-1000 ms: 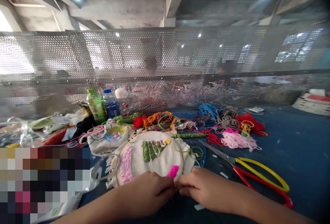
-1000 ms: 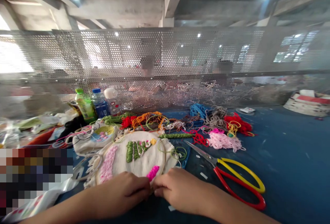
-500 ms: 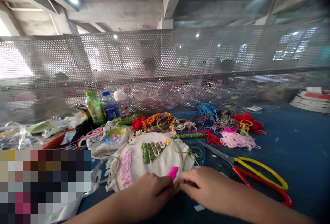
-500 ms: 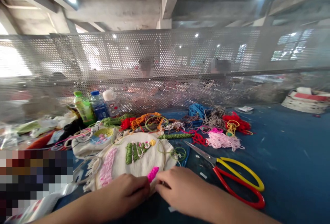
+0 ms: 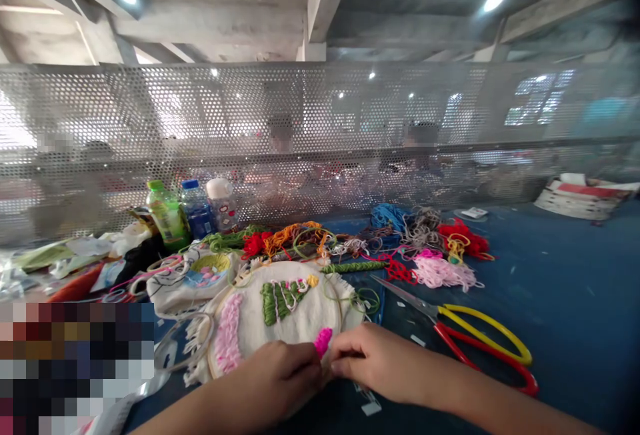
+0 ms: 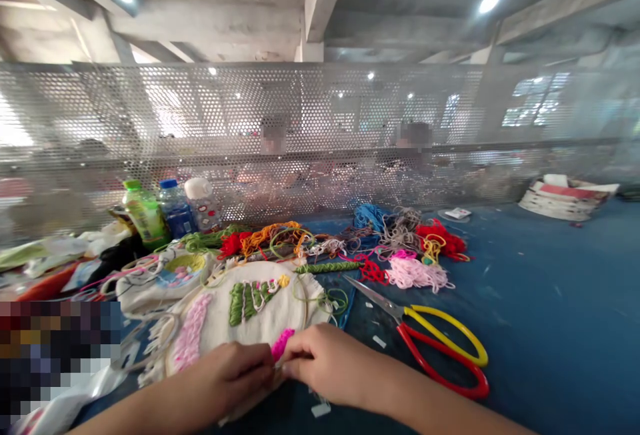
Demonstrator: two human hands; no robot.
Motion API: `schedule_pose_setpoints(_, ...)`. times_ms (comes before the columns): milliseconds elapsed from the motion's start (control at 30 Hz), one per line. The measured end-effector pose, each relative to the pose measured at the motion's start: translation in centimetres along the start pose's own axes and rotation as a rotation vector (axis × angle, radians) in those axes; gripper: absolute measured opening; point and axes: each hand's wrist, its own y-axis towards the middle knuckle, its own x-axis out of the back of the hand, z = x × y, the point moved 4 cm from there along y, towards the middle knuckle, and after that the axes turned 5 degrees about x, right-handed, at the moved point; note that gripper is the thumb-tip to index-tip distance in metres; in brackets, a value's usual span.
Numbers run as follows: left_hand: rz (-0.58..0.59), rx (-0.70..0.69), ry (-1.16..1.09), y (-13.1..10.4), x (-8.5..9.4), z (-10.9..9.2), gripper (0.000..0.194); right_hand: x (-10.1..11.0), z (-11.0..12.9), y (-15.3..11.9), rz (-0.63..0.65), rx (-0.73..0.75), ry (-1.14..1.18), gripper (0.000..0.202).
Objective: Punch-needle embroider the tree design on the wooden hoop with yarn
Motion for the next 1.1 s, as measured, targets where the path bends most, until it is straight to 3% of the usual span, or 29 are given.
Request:
schedule_pose_setpoints(267,0.007,0.024,-0.005,0.0,0.0,0.4,0.034,1.4,-1.9,0.4,0.243,-0.066,0.216,0.012)
schedule_pose_setpoints(433,0.004,0.012,-0.046,0.1,-0.1,0.7,0.033,1.0,-2.2,0.8,0.204,0.007,0.276,0.01)
schedule_pose_setpoints(633,0.03,0.046,-0.116,0.3,-0.1,0.6,0.033,0.1,-2.7,0.9,0.218,-0.097,0.472,0.024)
schedule_pose_setpoints(867,0.052,0.044,-0.166,0.3,-0.2,0.6,0.034,-1.2,-2.1,1.2,0.097,-0.183,0.433,0.013)
schedule_pose_setpoints(1100,0.062,0.079,-0.171,0.3,-0.3,0.9,0.037,1.5,-2.1,0.7,0.225,-0.153,0.261,0.019)
